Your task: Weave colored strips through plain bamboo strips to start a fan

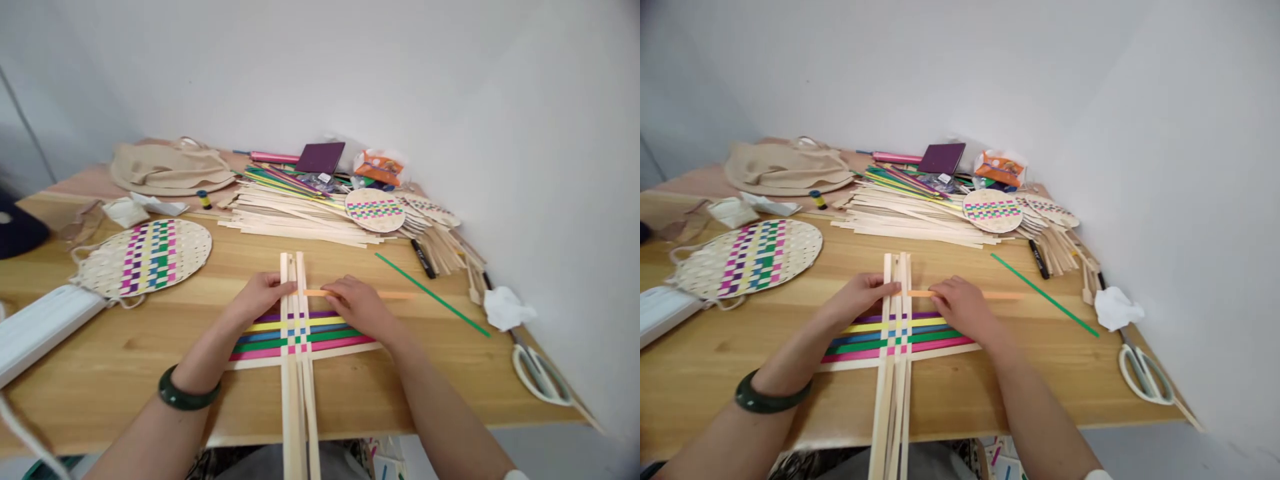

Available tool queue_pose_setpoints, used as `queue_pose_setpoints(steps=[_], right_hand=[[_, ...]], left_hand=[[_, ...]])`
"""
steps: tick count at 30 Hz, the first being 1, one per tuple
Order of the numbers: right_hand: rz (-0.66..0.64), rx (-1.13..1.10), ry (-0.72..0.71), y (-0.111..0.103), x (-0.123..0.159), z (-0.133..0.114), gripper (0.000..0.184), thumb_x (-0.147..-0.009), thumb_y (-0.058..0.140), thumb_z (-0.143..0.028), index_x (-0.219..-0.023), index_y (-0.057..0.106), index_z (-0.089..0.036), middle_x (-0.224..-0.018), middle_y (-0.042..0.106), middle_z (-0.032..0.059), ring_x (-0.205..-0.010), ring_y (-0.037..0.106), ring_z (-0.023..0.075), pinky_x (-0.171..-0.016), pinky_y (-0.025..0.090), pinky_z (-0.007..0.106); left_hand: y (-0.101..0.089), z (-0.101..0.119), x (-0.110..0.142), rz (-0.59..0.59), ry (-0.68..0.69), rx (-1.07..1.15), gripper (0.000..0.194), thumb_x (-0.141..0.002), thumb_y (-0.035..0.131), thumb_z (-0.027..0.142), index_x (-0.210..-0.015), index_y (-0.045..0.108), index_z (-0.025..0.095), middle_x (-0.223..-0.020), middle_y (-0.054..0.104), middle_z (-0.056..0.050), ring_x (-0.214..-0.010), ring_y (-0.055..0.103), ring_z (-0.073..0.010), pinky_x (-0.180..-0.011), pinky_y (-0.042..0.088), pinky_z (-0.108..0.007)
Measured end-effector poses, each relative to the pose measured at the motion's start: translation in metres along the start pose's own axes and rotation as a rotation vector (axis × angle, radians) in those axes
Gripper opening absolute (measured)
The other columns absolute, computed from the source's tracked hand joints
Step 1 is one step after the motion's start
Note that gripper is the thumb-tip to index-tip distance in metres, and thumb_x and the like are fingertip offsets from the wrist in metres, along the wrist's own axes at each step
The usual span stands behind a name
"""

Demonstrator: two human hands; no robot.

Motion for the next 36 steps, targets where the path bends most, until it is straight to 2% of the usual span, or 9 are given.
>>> queue_pose_setpoints(steps=[4, 9, 14, 20, 24, 26, 29, 33, 36], right_hand=[[0.004, -0.015, 0.025, 0.002, 0.0, -0.001, 0.024, -0.095, 0.049, -0.023, -0.108, 0.069, -0.019, -0.104, 0.073, 0.0075, -0.097, 0.063, 0.0197, -0.087, 0.051, 0.035], [0.014, 0.021, 0.021, 0.006, 0.0, -0.003, 0.022, -0.094, 0.05, -0.022, -0.102, 0.07, -0.021, -0.095, 0.073, 0.0068, -0.092, 0.063, 0.0198, -0.081, 0.05, 0.034], [0.061, 0.002, 0.007, 0.006, 0.0, -0.004, 0.022, -0.094, 0.05, -0.02, -0.102, 0.071, -0.02, -0.092, 0.072, 0.0064, -0.089, 0.063, 0.0194, -0.078, 0.05, 0.032], [0.085, 0.031, -0.026, 0.007, 0.0, -0.007, 0.021, -0.092, 0.051, -0.019, -0.1, 0.071, -0.019, -0.086, 0.072, 0.0059, -0.085, 0.063, 0.0191, -0.074, 0.049, 0.031], [0.138, 0.022, -0.022, 0.005, 0.001, -0.009, 0.026, -0.092, 0.055, -0.026, -0.112, 0.068, -0.018, -0.097, 0.073, 0.0078, -0.093, 0.063, 0.0214, -0.079, 0.05, 0.034], [0.159, 0.0, 0.006, 0.004, 0.0, -0.01, 0.029, -0.093, 0.055, -0.03, -0.116, 0.067, -0.018, -0.102, 0.074, 0.008, -0.095, 0.064, 0.022, -0.081, 0.05, 0.035], [0.172, -0.048, 0.072, 0.003, -0.001, -0.011, 0.024, -0.094, 0.053, -0.031, -0.108, 0.07, -0.02, -0.1, 0.075, 0.006, -0.093, 0.065, 0.0205, -0.079, 0.049, 0.033], [0.21, -0.104, 0.135, 0.004, -0.003, -0.014, 0.018, -0.092, 0.058, -0.034, -0.094, 0.071, -0.021, -0.091, 0.074, 0.0038, -0.089, 0.064, 0.0181, -0.076, 0.046, 0.03], [0.197, -0.125, 0.186, 0.009, -0.003, -0.016, 0.015, -0.089, 0.062, -0.034, -0.086, 0.069, -0.02, -0.087, 0.072, 0.003, -0.085, 0.063, 0.0168, -0.074, 0.043, 0.027]], left_hand=[[0.0, -0.002, -0.003, -0.02, 0.009, 0.016, 0.042, -0.058, 0.077, 0.053, -0.069, 0.061, 0.016, -0.059, 0.059, 0.001, -0.051, 0.049, -0.0116, -0.051, 0.036, -0.023], [-0.006, 0.0, -0.008, 0.098, 0.145, -0.18, 0.048, -0.062, 0.069, 0.061, -0.055, 0.047, 0.019, -0.046, 0.035, 0.007, -0.044, 0.027, -0.007, -0.045, 0.02, -0.023], [-0.002, -0.007, -0.015, 0.023, 0.143, -0.13, 0.049, -0.063, 0.066, 0.065, -0.063, 0.053, 0.018, -0.055, 0.047, 0.003, -0.052, 0.04, -0.0114, -0.05, 0.03, -0.024], [0.0, -0.005, -0.012, 0.026, 0.16, -0.187, 0.044, -0.063, 0.066, 0.058, -0.059, 0.047, 0.018, -0.054, 0.042, 0.005, -0.051, 0.034, -0.0091, -0.048, 0.025, -0.022], [0.005, -0.003, -0.012, -0.034, 0.16, -0.103, 0.043, -0.063, 0.067, 0.058, -0.068, 0.057, 0.017, -0.061, 0.055, 0.002, -0.056, 0.046, -0.013, -0.053, 0.036, -0.024], [0.005, 0.001, -0.011, -0.007, 0.219, -0.155, 0.04, -0.065, 0.066, 0.056, -0.066, 0.056, 0.017, -0.06, 0.053, 0.002, -0.055, 0.045, -0.0126, -0.052, 0.035, -0.024], [0.005, 0.006, -0.009, 0.041, 0.297, -0.26, 0.039, -0.069, 0.063, 0.054, -0.06, 0.052, 0.018, -0.056, 0.048, 0.003, -0.053, 0.04, -0.0114, -0.049, 0.031, -0.023], [0.01, 0.006, -0.009, -0.016, 0.317, -0.233, 0.04, -0.072, 0.062, 0.056, -0.069, 0.059, 0.016, -0.063, 0.056, 0.0, -0.058, 0.047, -0.0145, -0.051, 0.035, -0.024], [0.012, 0.006, -0.008, -0.012, 0.317, -0.239, 0.038, -0.072, 0.062, 0.053, -0.067, 0.059, 0.016, -0.06, 0.051, 0.002, -0.055, 0.043, -0.0123, -0.048, 0.032, -0.023]])
Point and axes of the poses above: each hand's wrist, its own x-axis away from the middle knuckle, its own y-axis out of the palm, z = x × y, the point moved 6 cm from there along -x, towards the middle knuckle
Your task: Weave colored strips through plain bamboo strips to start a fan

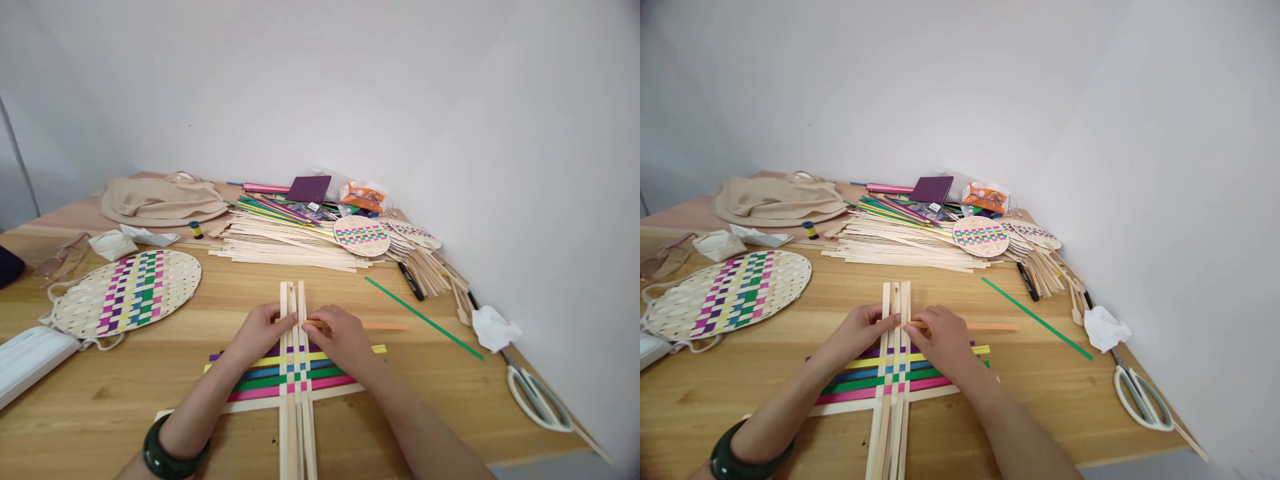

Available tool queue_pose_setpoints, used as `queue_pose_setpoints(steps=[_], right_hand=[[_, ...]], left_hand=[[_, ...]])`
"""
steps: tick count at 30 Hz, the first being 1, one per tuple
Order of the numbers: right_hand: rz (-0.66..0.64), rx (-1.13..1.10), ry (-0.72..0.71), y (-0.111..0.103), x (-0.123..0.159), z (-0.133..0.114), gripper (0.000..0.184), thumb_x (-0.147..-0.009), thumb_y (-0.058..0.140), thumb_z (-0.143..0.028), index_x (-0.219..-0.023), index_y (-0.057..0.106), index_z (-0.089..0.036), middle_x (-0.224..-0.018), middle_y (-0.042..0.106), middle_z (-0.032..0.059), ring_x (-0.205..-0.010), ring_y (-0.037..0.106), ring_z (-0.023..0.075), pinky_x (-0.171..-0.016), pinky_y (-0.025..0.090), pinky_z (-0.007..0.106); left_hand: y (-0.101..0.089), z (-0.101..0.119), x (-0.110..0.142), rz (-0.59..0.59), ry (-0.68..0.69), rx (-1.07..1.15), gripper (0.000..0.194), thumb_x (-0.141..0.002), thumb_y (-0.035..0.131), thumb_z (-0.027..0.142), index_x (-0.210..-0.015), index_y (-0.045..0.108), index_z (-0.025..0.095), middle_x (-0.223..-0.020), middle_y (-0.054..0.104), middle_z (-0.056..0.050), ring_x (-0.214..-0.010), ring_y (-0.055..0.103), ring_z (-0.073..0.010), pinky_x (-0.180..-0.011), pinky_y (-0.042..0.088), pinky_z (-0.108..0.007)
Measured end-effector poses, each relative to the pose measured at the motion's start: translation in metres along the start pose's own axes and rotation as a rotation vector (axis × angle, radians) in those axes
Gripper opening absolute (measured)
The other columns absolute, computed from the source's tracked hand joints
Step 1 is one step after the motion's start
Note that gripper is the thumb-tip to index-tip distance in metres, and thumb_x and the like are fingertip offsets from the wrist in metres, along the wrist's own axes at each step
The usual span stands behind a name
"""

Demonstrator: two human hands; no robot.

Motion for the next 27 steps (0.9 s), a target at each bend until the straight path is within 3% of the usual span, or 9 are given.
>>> queue_pose_setpoints(steps=[5, 9, 14, 17, 24, 27], right_hand=[[-0.061, -0.028, 0.148, 0.008, 0.001, 0.004, 0.02, -0.086, 0.061, -0.035, -0.073, 0.061, -0.02, -0.077, 0.067, 0.0005, -0.074, 0.059, 0.014, -0.066, 0.037, 0.025], [-0.065, -0.115, 0.233, 0.009, 0.001, 0.008, 0.028, -0.087, 0.057, -0.04, -0.067, 0.055, -0.021, -0.067, 0.061, -0.002, -0.065, 0.053, 0.0124, -0.062, 0.033, 0.024], [-0.081, -0.154, 0.304, 0.009, 0.001, 0.013, 0.028, -0.085, 0.058, -0.042, -0.066, 0.054, -0.021, -0.065, 0.061, -0.0023, -0.064, 0.052, 0.0123, -0.062, 0.032, 0.024], [-0.078, -0.154, 0.306, 0.009, 0.001, 0.013, 0.029, -0.084, 0.058, -0.042, -0.066, 0.054, -0.021, -0.065, 0.061, -0.0023, -0.065, 0.052, 0.0122, -0.062, 0.033, 0.024], [-0.103, -0.086, 0.258, 0.008, 0.002, 0.011, 0.027, -0.085, 0.056, -0.043, -0.071, 0.06, -0.021, -0.068, 0.064, -0.0017, -0.066, 0.054, 0.0126, -0.062, 0.034, 0.024], [-0.117, -0.087, 0.2, 0.004, 0.002, 0.01, 0.028, -0.088, 0.053, -0.044, -0.078, 0.065, -0.021, -0.076, 0.069, 0.0005, -0.072, 0.058, 0.0146, -0.066, 0.038, 0.025]], left_hand=[[0.002, 0.002, 0.001, 0.015, -0.014, 0.012, 0.032, -0.07, 0.063, 0.048, -0.07, 0.061, 0.015, -0.062, 0.055, 0.002, -0.058, 0.048, -0.0138, -0.051, 0.037, -0.023], [0.003, 0.004, 0.004, -0.08, -0.06, 0.167, 0.036, -0.07, 0.066, 0.049, -0.081, 0.065, 0.015, -0.07, 0.065, -0.001, -0.063, 0.057, -0.0167, -0.057, 0.044, -0.026], [-0.003, 0.001, 0.007, -0.057, -0.167, 0.278, 0.033, -0.062, 0.076, 0.045, -0.073, 0.063, 0.016, -0.067, 0.067, 0.0, -0.061, 0.06, -0.0151, -0.06, 0.048, -0.025], [-0.002, -0.004, 0.005, -0.057, -0.212, 0.331, 0.035, -0.057, 0.08, 0.043, -0.075, 0.064, 0.017, -0.067, 0.069, 0.0, -0.06, 0.062, -0.0155, -0.061, 0.05, -0.026], [0.001, 0.004, 0.006, -0.099, -0.143, 0.302, 0.035, -0.059, 0.078, 0.033, -0.088, 0.069, 0.015, -0.092, 0.075, -0.006, -0.079, 0.069, -0.022, -0.073, 0.054, -0.032], [0.004, 0.006, 0.009, -0.129, -0.18, 0.37, 0.035, -0.059, 0.076, 0.029, -0.09, 0.069, 0.015, -0.089, 0.075, -0.005, -0.079, 0.069, -0.0223, -0.077, 0.054, -0.034]])
Point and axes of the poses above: each hand's wrist, its own x-axis away from the middle knuckle, its own y-axis out of the palm, z = x × y, the point moved 6 cm from there along -x, towards the middle knuckle
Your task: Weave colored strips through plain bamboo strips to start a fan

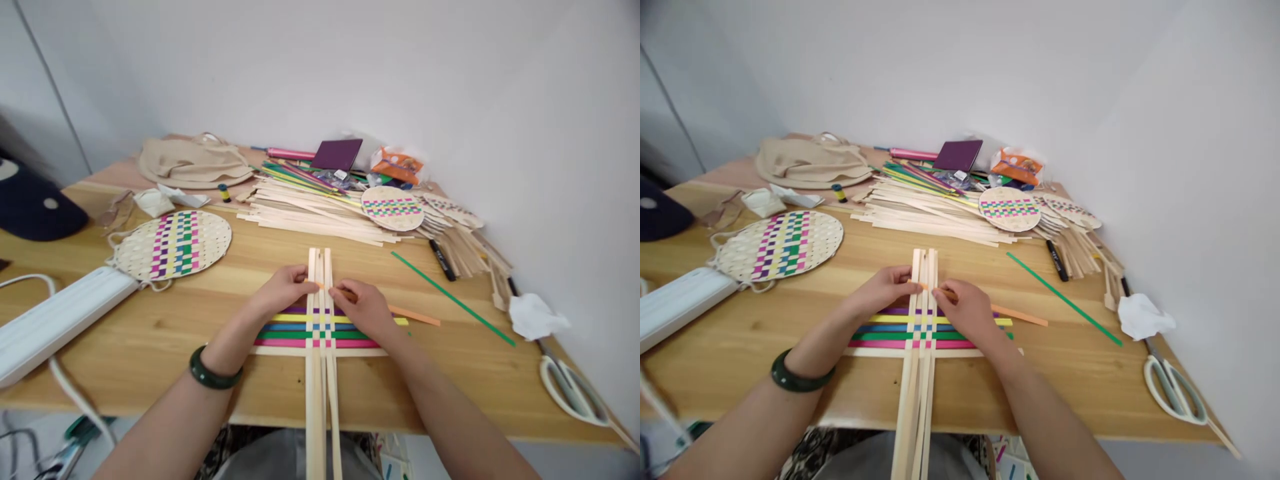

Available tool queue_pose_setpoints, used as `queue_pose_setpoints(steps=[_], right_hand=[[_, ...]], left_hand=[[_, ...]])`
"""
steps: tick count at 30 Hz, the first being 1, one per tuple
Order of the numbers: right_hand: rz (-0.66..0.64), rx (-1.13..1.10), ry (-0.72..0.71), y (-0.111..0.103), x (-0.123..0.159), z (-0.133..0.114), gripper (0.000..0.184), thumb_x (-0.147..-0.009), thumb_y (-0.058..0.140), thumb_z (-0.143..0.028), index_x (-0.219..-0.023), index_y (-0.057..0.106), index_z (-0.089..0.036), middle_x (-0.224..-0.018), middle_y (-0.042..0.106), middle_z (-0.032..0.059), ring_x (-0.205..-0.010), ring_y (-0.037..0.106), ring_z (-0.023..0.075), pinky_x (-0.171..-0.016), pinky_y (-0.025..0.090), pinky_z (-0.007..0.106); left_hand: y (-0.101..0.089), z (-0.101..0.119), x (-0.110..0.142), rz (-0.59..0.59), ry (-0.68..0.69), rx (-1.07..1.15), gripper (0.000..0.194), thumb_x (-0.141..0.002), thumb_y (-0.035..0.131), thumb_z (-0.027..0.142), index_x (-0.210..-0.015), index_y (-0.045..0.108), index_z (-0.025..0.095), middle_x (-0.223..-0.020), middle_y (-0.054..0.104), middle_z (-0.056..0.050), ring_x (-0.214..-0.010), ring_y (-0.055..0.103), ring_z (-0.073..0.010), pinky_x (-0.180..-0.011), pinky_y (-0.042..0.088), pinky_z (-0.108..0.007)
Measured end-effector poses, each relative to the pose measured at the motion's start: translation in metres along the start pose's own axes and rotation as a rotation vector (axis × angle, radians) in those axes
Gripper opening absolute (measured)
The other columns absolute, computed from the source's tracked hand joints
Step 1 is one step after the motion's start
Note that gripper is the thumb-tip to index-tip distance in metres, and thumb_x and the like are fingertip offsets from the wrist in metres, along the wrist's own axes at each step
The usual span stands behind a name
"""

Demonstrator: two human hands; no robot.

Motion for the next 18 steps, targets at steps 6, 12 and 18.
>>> queue_pose_setpoints(steps=[6, 12, 18], right_hand=[[-0.044, -0.051, -0.024, -0.006, -0.001, 0.002, 0.031, -0.09, 0.05, -0.044, -0.084, 0.07, -0.021, -0.083, 0.073, 0.0024, -0.077, 0.062, 0.0176, -0.069, 0.041, 0.028], [-0.023, -0.048, 0.028, -0.01, -0.001, 0.01, 0.028, -0.088, 0.052, -0.042, -0.079, 0.068, -0.021, -0.078, 0.071, 0.0008, -0.074, 0.061, 0.0167, -0.068, 0.041, 0.028], [0.005, 0.052, 0.037, -0.018, -0.001, 0.012, 0.032, -0.088, 0.05, -0.044, -0.073, 0.066, -0.02, -0.069, 0.066, 0.0005, -0.067, 0.057, 0.0152, -0.062, 0.037, 0.027]], left_hand=[[-0.003, -0.001, 0.0, 0.01, -0.026, 0.054, 0.022, -0.067, 0.073, 0.026, -0.084, 0.066, 0.014, -0.082, 0.073, -0.004, -0.074, 0.069, -0.0177, -0.077, 0.054, -0.032], [-0.005, -0.001, 0.001, 0.077, -0.036, 0.039, 0.011, -0.073, 0.067, 0.023, -0.079, 0.065, 0.014, -0.076, 0.07, -0.002, -0.067, 0.065, -0.0142, -0.07, 0.053, -0.029], [-0.007, 0.001, 0.002, 0.124, -0.038, -0.02, 0.014, -0.073, 0.067, 0.026, -0.079, 0.065, 0.014, -0.073, 0.067, -0.001, -0.066, 0.064, -0.015, -0.066, 0.052, -0.028]])
Point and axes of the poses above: each hand's wrist, its own x-axis away from the middle knuckle, its own y-axis out of the palm, z = x × y, the point moved 6 cm from there along -x, towards the middle knuckle
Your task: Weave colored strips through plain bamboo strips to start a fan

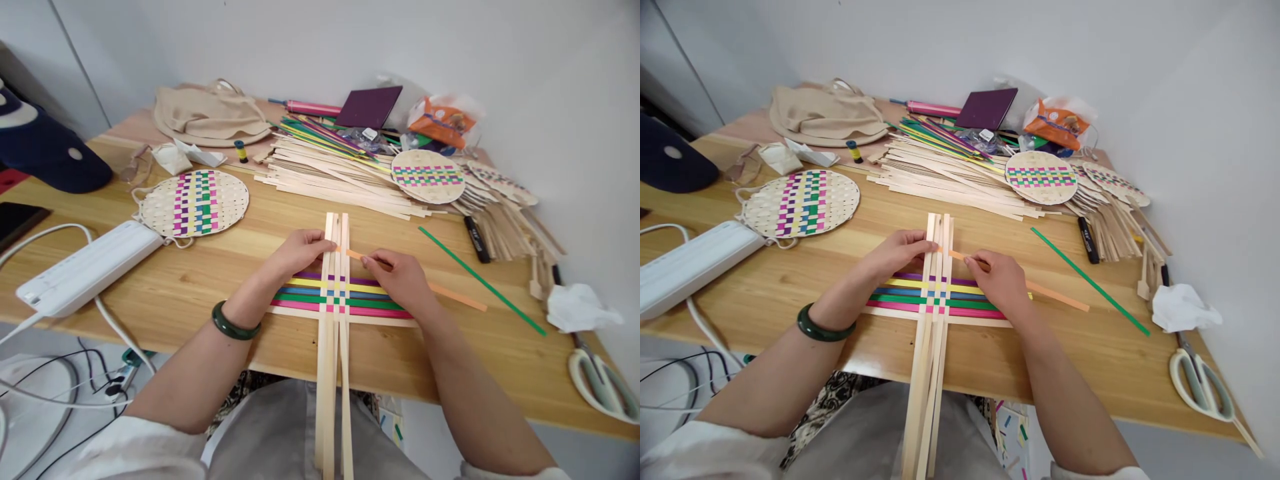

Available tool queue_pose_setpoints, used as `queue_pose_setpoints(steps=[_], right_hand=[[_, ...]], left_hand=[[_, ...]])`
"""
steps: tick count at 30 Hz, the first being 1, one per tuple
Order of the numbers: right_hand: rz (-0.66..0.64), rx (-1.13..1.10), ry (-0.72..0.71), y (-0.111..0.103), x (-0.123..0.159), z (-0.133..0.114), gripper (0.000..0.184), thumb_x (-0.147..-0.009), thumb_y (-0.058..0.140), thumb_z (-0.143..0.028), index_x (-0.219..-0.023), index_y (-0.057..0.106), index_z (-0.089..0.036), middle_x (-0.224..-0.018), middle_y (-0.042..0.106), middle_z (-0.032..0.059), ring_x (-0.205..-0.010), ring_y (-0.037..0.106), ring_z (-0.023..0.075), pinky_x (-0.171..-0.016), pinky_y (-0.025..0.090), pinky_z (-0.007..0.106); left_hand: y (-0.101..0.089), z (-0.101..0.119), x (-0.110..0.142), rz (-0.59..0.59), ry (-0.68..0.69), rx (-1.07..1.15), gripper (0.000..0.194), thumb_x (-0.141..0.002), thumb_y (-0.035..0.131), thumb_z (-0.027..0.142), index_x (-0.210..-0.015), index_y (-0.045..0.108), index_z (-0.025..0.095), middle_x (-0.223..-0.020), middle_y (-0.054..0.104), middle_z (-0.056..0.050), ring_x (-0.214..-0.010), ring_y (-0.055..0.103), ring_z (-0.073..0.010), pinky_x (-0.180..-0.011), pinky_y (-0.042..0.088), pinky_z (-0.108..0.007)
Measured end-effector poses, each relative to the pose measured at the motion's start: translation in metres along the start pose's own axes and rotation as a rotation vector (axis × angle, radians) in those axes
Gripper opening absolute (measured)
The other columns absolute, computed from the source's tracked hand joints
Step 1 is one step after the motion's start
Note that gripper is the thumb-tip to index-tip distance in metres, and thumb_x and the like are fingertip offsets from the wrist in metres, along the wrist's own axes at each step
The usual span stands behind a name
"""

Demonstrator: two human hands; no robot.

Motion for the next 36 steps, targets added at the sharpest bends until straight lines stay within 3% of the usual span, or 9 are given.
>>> queue_pose_setpoints(steps=[6, 12, 20, 29, 36], right_hand=[[0.024, 0.093, 0.003, -0.005, 0.001, -0.003, 0.031, -0.087, 0.051, -0.043, -0.074, 0.068, -0.021, -0.068, 0.068, 0.0015, -0.065, 0.058, 0.0165, -0.058, 0.034, 0.028], [0.077, 0.22, -0.009, -0.004, 0.003, -0.005, 0.03, -0.087, 0.051, -0.042, -0.072, 0.068, -0.022, -0.074, 0.07, 0.0033, -0.071, 0.059, 0.0179, -0.058, 0.032, 0.028], [0.083, 0.143, 0.039, -0.006, 0.004, -0.004, 0.028, -0.087, 0.052, -0.041, -0.075, 0.068, -0.022, -0.074, 0.071, 0.002, -0.07, 0.061, 0.0177, -0.059, 0.034, 0.028], [0.093, 0.163, 0.041, -0.005, 0.004, -0.005, 0.027, -0.086, 0.052, -0.041, -0.073, 0.067, -0.022, -0.072, 0.07, 0.0018, -0.068, 0.059, 0.0171, -0.058, 0.033, 0.028], [0.109, 0.115, 0.046, -0.005, 0.004, -0.003, 0.029, -0.086, 0.051, -0.042, -0.072, 0.067, -0.022, -0.071, 0.07, 0.0017, -0.068, 0.059, 0.0172, -0.059, 0.034, 0.028]], left_hand=[[-0.005, -0.002, -0.004, 0.002, 0.073, -0.085, 0.018, -0.069, 0.069, 0.029, -0.08, 0.065, 0.014, -0.071, 0.067, -0.002, -0.065, 0.062, -0.0154, -0.062, 0.049, -0.026], [-0.013, 0.001, -0.007, 0.149, 0.195, -0.272, 0.022, -0.065, 0.071, 0.029, -0.08, 0.065, 0.014, -0.069, 0.065, -0.001, -0.061, 0.058, -0.0137, -0.054, 0.042, -0.023], [-0.004, 0.0, -0.007, 0.03, 0.162, -0.136, 0.028, -0.062, 0.069, 0.023, -0.088, 0.067, 0.013, -0.083, 0.07, -0.003, -0.073, 0.064, -0.0174, -0.064, 0.049, -0.027], [0.001, 0.002, -0.007, 0.044, 0.273, -0.219, 0.027, -0.061, 0.068, 0.02, -0.086, 0.063, 0.013, -0.08, 0.065, 0.0, -0.072, 0.06, -0.0154, -0.064, 0.049, -0.026], [-0.002, 0.004, -0.008, 0.067, 0.325, -0.245, 0.035, -0.063, 0.074, 0.024, -0.094, 0.063, 0.013, -0.091, 0.068, -0.003, -0.08, 0.063, -0.0179, -0.074, 0.052, -0.03]])
Point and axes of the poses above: each hand's wrist, its own x-axis away from the middle knuckle, its own y-axis out of the palm, z = x × y, the point moved 6 cm from there along -x, towards the middle knuckle
